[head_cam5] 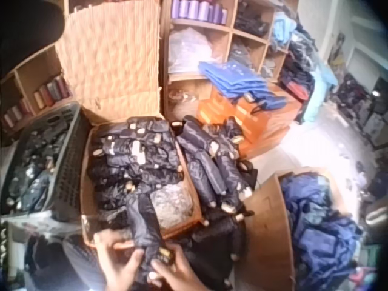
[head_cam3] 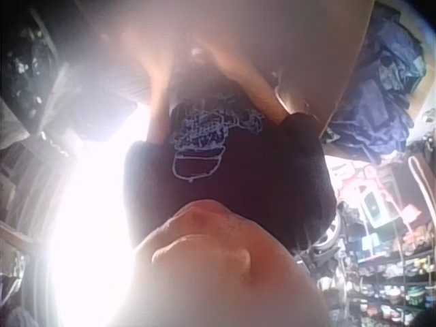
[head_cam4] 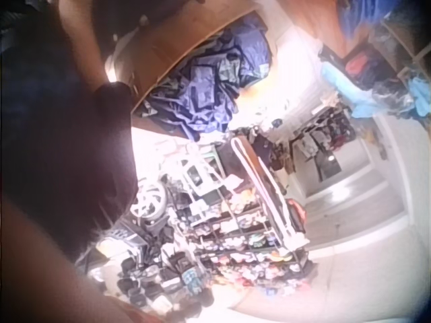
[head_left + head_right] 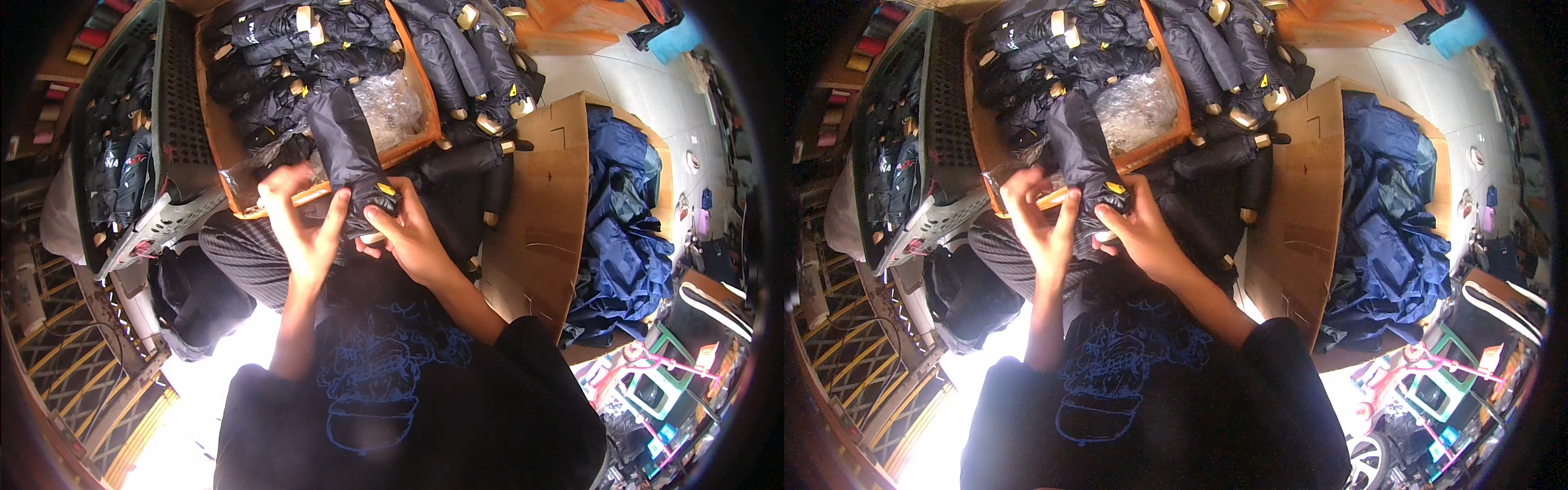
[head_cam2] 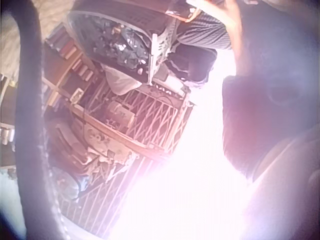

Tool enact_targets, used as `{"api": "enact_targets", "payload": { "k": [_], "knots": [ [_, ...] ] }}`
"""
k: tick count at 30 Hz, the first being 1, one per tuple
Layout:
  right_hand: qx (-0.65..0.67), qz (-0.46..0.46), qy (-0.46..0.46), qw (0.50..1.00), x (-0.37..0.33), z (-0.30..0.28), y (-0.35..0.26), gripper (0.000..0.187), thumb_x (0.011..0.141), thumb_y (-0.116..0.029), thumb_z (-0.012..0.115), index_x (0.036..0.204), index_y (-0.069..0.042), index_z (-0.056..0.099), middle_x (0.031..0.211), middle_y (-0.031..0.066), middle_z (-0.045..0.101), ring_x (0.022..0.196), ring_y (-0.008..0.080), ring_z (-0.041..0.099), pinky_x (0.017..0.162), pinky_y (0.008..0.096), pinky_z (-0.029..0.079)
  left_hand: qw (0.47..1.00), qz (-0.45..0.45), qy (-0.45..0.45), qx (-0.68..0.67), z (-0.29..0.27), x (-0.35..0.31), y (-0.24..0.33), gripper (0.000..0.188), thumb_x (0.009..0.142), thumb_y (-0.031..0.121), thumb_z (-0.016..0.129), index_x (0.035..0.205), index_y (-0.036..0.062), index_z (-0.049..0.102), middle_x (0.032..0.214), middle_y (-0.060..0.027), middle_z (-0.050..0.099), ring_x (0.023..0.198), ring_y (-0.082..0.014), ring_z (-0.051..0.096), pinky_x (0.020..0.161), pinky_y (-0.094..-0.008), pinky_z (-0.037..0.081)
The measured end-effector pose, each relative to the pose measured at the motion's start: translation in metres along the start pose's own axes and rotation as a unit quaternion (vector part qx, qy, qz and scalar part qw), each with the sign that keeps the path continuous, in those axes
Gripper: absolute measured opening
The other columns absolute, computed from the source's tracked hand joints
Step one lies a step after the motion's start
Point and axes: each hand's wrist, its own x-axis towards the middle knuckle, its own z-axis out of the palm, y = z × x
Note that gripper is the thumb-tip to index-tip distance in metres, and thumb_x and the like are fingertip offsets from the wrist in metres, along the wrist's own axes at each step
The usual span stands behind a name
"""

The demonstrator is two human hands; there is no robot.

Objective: The person repeatedly picks up black fabric-wrapped items from a cardboard box, adjusts their position, and places them back into the box. The person handles the items one at a time, occasionally turning them over before returning them to the pile.

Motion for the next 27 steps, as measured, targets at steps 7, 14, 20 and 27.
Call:
{"api": "enact_targets", "payload": {
  "k": [7,14,20,27],
  "knots": [
    [-0.071,-0.098,0.031,0.992,0.002,0.001,0.012,0.044,0.093,-0.009,0.059,0.126,-0.002,0.03,0.096,0.0078,0.055,0.069,0.0081,0.058,0.055,0.0222,0.05,0.984,0.101,-0.139,0.05,-0.013,0.007,0.01,0.021,0.07,0.003,0.077,0.089,0.0049,0.07,0.086,-0.0067,0.062,0.078,-0.0221,0.06,0.071,-0.0333,0.047],
    [-0.177,-0.129,0.064,0.974,0.004,0.001,0.014,0.045,0.091,-0.008,0.061,0.125,0.003,0.033,0.1,0.0132,0.056,0.077,0.0129,0.06,0.064,0.0263,0.05,0.984,0.089,-0.136,0.071,-0.007,0.009,0.009,0.019,0.072,-0.001,0.074,0.09,0.0007,0.067,0.088,-0.0102,0.065,0.08,-0.0237,0.062,0.073,-0.033,0.049],
    [-0.307,-0.232,0.117,0.916,0.014,-0.003,0.019,0.046,0.085,-0.003,0.063,0.122,0.005,0.038,0.109,0.0236,0.052,0.103,0.0339,0.056,0.087,0.0402,0.044,0.979,0.082,-0.141,0.124,0.012,0.006,-0.001,0.017,0.077,-0.003,0.065,0.089,0.0026,0.054,0.087,-0.0075,0.06,0.069,-0.0224,0.057,0.071,-0.035,0.042],
    [-0.401,-0.308,0.147,0.85,0.019,-0.011,0.014,0.049,0.082,0.0,0.063,0.124,0.006,0.038,0.111,0.0266,0.048,0.106,0.0445,0.052,0.088,0.0449,0.043,0.989,0.008,-0.126,0.08,0.025,0.002,-0.005,0.019,0.076,0.001,0.068,0.091,0.005,0.058,0.084,-0.0061,0.061,0.069,-0.0198,0.059,0.07,-0.0339,0.041]
  ]
}}
